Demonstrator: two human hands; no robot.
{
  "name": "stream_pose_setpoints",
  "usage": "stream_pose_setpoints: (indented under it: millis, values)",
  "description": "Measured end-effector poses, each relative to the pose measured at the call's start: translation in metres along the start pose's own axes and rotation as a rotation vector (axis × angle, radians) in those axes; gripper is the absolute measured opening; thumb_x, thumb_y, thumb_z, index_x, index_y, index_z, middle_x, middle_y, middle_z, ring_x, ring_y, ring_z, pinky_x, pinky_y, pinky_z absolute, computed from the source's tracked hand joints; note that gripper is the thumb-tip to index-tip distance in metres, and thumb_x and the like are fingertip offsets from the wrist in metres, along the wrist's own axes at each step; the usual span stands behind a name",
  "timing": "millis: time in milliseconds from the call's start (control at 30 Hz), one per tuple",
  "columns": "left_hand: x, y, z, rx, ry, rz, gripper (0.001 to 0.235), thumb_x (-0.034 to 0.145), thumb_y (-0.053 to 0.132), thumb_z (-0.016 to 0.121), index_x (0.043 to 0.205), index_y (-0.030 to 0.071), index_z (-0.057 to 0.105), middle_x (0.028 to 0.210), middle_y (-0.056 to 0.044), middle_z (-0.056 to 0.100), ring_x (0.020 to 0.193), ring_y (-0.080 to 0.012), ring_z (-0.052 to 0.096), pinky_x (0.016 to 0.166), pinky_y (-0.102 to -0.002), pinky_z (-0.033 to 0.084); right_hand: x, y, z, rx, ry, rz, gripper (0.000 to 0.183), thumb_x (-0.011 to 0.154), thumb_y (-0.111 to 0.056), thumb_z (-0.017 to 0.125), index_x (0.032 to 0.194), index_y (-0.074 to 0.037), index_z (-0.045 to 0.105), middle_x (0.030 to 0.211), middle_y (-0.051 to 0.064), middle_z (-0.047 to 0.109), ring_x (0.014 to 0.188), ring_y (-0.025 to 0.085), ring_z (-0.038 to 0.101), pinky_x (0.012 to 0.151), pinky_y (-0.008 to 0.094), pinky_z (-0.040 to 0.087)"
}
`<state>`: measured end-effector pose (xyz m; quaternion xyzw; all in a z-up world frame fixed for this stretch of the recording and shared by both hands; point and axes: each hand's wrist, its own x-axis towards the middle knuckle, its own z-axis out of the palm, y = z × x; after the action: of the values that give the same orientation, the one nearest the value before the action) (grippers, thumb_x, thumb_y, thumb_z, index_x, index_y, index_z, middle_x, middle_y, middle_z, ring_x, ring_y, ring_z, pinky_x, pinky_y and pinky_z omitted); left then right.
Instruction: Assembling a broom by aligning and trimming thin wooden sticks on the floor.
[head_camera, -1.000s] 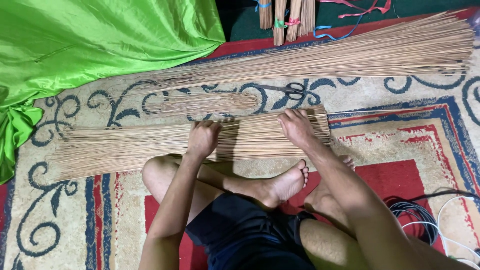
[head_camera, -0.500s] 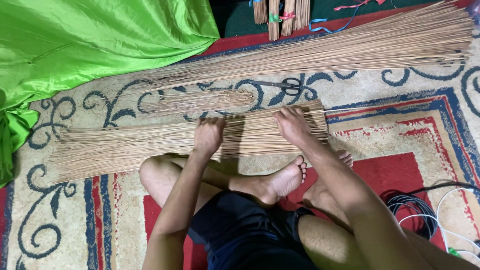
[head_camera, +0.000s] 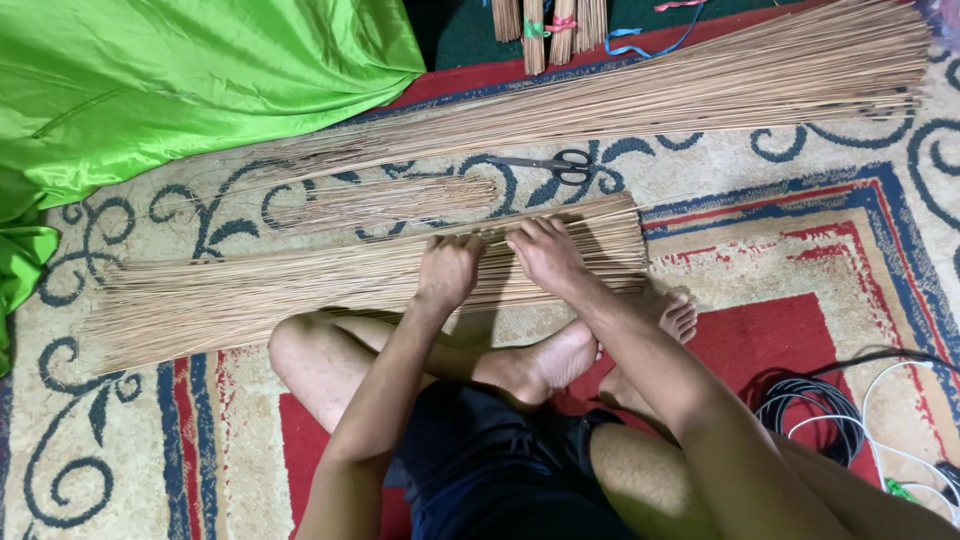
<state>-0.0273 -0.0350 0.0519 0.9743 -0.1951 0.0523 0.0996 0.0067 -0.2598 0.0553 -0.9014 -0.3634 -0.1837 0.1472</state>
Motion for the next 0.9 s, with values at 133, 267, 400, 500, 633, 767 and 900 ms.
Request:
stream_pose_setpoints:
  millis: [133, 267, 400, 500, 633, 767, 900]
  values:
    - [-0.011, -0.023, -0.002, 0.025, 0.012, -0.039, 0.015, 0.101, 0.027, 0.055, 0.098, 0.021, 0.069, 0.09, -0.001, 0.074, 0.091, -0.0217, 0.075, 0.092, -0.039, 0.05, -0.022, 0.037, 0.009, -0.043, 0.011, 0.036, 0.012, 0.092, -0.02, 0.065, 0.1, -0.012, 0.068, 0.09, 0.004, 0.058, 0.09, 0.027, 0.064, 0.079, 0.039, 0.046]
    - [-0.019, -0.044, -0.021, 0.053, 0.028, -0.106, 0.015, 0.102, 0.027, 0.056, 0.097, 0.02, 0.069, 0.089, -0.003, 0.073, 0.09, -0.0243, 0.075, 0.089, -0.039, 0.052, -0.045, 0.068, 0.008, -0.106, -0.005, 0.105, 0.012, 0.093, -0.02, 0.065, 0.101, -0.012, 0.068, 0.09, 0.005, 0.057, 0.09, 0.028, 0.063, 0.078, 0.04, 0.046]
    - [-0.014, -0.03, -0.022, 0.005, -0.049, -0.092, 0.013, 0.098, 0.029, 0.059, 0.097, 0.02, 0.068, 0.089, -0.003, 0.071, 0.09, -0.0256, 0.074, 0.084, -0.04, 0.054, -0.044, 0.061, 0.018, -0.102, 0.026, 0.092, 0.008, 0.093, -0.021, 0.066, 0.098, -0.016, 0.068, 0.087, 0.003, 0.054, 0.087, 0.026, 0.062, 0.077, 0.039, 0.046]
    - [0.0, -0.008, -0.009, -0.055, -0.108, -0.082, 0.013, 0.098, 0.032, 0.061, 0.104, 0.021, 0.067, 0.094, -0.003, 0.07, 0.091, -0.0276, 0.075, 0.085, -0.043, 0.056, -0.034, 0.045, 0.021, -0.029, 0.023, 0.073, 0.009, 0.091, -0.019, 0.067, 0.099, -0.016, 0.068, 0.086, 0.003, 0.055, 0.086, 0.027, 0.063, 0.075, 0.039, 0.046]
    - [0.013, 0.005, -0.012, 0.006, -0.13, -0.082, 0.01, 0.097, 0.026, 0.057, 0.101, 0.023, 0.066, 0.092, -0.002, 0.07, 0.082, -0.0275, 0.076, 0.074, -0.042, 0.059, -0.036, 0.055, 0.014, 0.011, 0.008, 0.077, 0.006, 0.092, -0.02, 0.066, 0.096, -0.015, 0.068, 0.084, 0.003, 0.055, 0.085, 0.027, 0.063, 0.075, 0.039, 0.046]
    - [0.019, -0.005, -0.023, -0.008, -0.251, -0.184, 0.023, 0.102, 0.026, 0.05, 0.112, 0.032, 0.069, 0.107, 0.0, 0.072, 0.085, -0.0326, 0.078, 0.075, -0.045, 0.063, -0.067, 0.104, 0.019, 0.018, -0.022, 0.18, 0.012, 0.095, -0.022, 0.062, 0.104, -0.018, 0.069, 0.089, 0.004, 0.059, 0.09, 0.03, 0.066, 0.077, 0.041, 0.048]
    - [0.025, -0.004, -0.031, -0.036, -0.228, -0.169, 0.022, 0.101, 0.024, 0.051, 0.108, 0.028, 0.071, 0.105, -0.002, 0.073, 0.081, -0.0355, 0.077, 0.07, -0.046, 0.063, -0.089, 0.143, 0.01, 0.0, -0.052, 0.262, 0.013, 0.095, -0.026, 0.064, 0.104, -0.019, 0.07, 0.09, 0.004, 0.06, 0.092, 0.03, 0.066, 0.079, 0.041, 0.048]
